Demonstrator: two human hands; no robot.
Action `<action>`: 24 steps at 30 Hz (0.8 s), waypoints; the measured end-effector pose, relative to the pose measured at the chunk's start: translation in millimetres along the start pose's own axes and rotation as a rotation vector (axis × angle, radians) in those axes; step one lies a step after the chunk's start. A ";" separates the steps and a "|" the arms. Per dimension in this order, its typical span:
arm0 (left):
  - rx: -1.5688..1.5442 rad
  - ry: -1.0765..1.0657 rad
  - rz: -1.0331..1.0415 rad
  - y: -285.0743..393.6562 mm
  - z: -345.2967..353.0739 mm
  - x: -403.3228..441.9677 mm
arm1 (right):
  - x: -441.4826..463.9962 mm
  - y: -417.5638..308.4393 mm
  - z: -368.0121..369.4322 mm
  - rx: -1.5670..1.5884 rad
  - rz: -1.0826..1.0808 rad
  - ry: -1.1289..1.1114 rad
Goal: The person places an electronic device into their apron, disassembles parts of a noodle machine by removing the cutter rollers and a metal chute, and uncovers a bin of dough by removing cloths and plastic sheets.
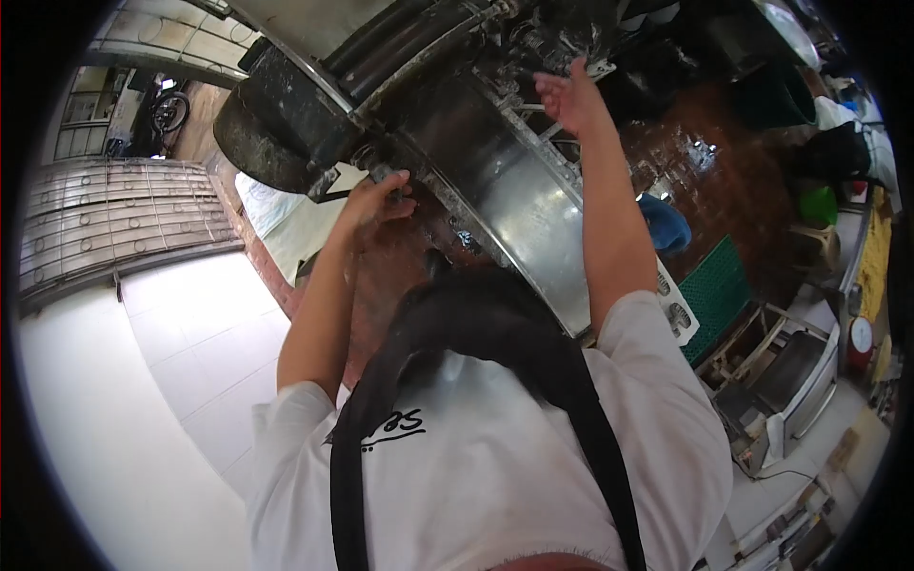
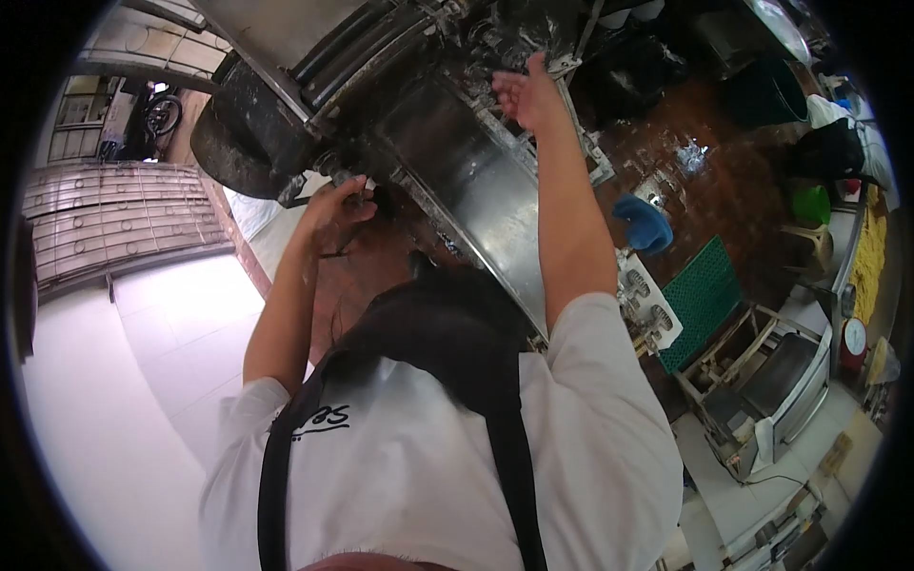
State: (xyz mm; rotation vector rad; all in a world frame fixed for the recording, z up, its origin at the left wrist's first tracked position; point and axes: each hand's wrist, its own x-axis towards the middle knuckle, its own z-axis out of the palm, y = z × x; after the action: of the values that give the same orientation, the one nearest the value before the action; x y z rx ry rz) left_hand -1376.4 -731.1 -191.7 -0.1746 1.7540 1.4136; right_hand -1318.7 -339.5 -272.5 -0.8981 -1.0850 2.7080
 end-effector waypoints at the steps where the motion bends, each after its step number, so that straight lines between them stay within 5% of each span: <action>1: 0.015 -0.090 -0.017 4.2 -9.6 -1.2 | 8.6 -2.3 0.5 0.077 0.030 -0.030; 4: 0.213 -0.292 0.018 10.4 -40.7 7.8 | 28.5 0.9 5.9 0.069 -0.063 0.155; 7: 0.374 -0.283 0.124 18.1 -34.7 -1.5 | 15.9 13.3 15.6 -0.827 -0.445 0.430; 10: 0.424 -0.194 0.208 -5.6 -33.6 13.4 | 14.6 19.4 12.5 -1.340 -0.923 0.685; 16: 0.550 -0.002 0.148 7.6 -9.2 -16.3 | -6.5 27.2 -0.3 -1.230 -0.847 0.663; 17: 0.470 -0.021 0.097 7.3 -10.8 -10.2 | -29.4 6.3 20.8 -0.617 -0.215 0.379; 23: 0.123 -0.323 0.022 -13.4 -43.5 16.1 | 39.8 1.1 -13.8 0.171 -0.041 -0.037; 24: 0.180 -0.318 0.065 -11.3 -39.5 12.3 | 43.6 4.1 -15.0 -0.236 -0.289 0.116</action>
State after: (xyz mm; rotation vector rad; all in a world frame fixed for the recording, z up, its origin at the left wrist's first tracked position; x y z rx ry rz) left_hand -1398.1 -764.1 -208.5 0.1966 1.6200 1.2430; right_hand -1345.8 -320.9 -305.2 -0.8408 -1.4079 2.3024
